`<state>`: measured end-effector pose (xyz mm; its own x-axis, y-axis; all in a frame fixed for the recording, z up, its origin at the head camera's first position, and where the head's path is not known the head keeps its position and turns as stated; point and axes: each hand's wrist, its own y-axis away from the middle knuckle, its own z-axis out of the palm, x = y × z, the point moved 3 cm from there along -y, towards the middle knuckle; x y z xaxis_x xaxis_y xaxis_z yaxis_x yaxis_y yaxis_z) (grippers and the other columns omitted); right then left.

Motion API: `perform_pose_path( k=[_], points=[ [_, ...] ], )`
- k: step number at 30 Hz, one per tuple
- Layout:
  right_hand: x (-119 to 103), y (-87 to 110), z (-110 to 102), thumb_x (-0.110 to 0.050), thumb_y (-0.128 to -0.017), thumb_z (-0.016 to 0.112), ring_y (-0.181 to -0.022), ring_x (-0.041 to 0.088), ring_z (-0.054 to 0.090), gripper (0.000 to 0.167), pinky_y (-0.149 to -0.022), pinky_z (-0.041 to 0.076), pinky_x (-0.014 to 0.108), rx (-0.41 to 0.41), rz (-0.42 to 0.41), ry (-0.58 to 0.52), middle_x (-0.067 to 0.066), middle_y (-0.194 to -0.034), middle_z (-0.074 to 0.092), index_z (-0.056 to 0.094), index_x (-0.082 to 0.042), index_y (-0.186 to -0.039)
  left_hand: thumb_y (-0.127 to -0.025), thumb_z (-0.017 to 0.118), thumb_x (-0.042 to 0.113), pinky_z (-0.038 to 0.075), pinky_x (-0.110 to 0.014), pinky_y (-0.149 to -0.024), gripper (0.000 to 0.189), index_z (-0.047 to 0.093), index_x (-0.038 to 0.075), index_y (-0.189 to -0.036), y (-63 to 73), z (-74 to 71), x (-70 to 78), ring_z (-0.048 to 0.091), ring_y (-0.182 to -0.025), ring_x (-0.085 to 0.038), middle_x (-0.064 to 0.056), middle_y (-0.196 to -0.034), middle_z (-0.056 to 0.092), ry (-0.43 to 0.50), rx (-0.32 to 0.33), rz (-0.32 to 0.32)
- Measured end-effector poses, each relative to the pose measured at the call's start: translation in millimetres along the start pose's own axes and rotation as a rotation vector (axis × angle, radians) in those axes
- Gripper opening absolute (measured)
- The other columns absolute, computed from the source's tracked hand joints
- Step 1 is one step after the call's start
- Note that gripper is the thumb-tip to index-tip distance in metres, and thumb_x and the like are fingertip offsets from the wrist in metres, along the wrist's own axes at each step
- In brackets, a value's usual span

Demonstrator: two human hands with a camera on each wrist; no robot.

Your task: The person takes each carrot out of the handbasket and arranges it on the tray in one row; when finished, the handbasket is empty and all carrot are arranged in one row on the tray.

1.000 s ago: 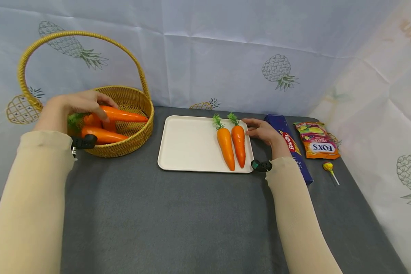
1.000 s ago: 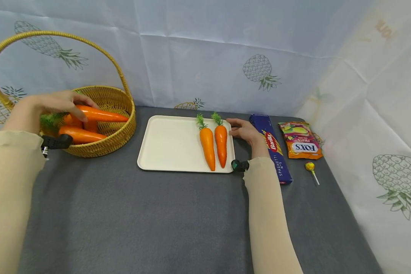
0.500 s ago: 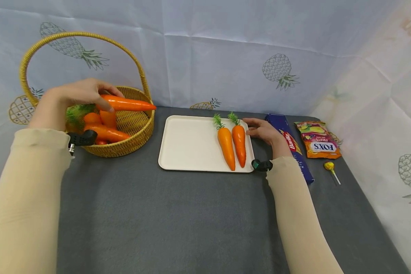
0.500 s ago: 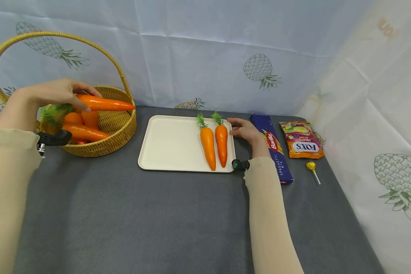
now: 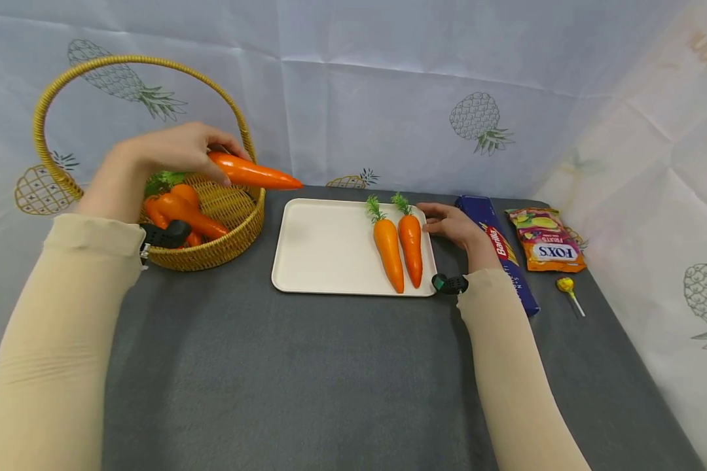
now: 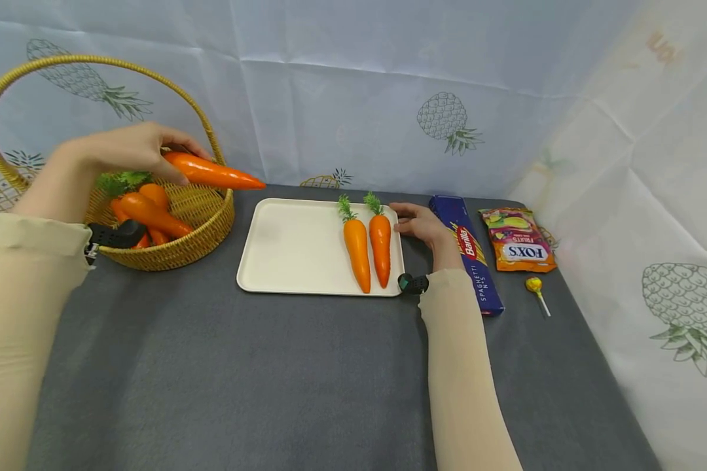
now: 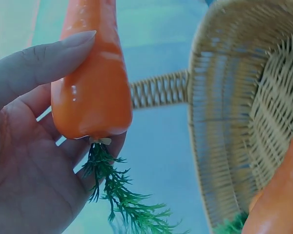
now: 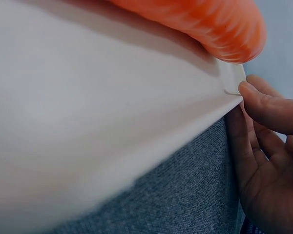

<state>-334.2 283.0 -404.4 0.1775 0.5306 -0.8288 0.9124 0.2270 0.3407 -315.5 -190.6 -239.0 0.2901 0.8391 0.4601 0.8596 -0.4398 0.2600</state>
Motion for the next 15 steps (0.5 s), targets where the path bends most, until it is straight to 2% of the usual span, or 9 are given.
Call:
perform_pose_path(
  k=[8, 15],
  points=[
    [-1.2, -0.1, 1.0, -0.006, -0.099, 0.056, -0.138, 0.033, 0.042, 0.06, -0.121, 0.037, 0.049, 0.001, -0.004, 0.009, 0.013, -0.158, 0.037, 0.036, -0.015, -0.154, -0.083, 0.077, 0.014, 0.045, -0.029, -0.08, 0.048, 0.064, 0.016, -0.129, -12.8, 17.9, 26.1, 0.055, -0.093, -0.022, -0.01, -0.115, 0.066, 0.015, -0.046, 0.1],
    [-1.6, 0.8, 2.0, -0.006, -0.098, 0.056, -0.138, 0.033, 0.042, 0.06, -0.121, 0.037, 0.049, 0.003, 0.003, -0.003, 0.013, -0.158, 0.037, 0.036, -0.015, -0.154, -0.083, 0.074, 0.008, 0.044, -0.033, -0.083, 0.045, 0.065, 0.016, -0.127, -24.2, 36.5, 46.8, 0.055, -0.096, -0.025, -0.01, -0.117, 0.064, 0.034, -0.092, 0.149]
  ],
)
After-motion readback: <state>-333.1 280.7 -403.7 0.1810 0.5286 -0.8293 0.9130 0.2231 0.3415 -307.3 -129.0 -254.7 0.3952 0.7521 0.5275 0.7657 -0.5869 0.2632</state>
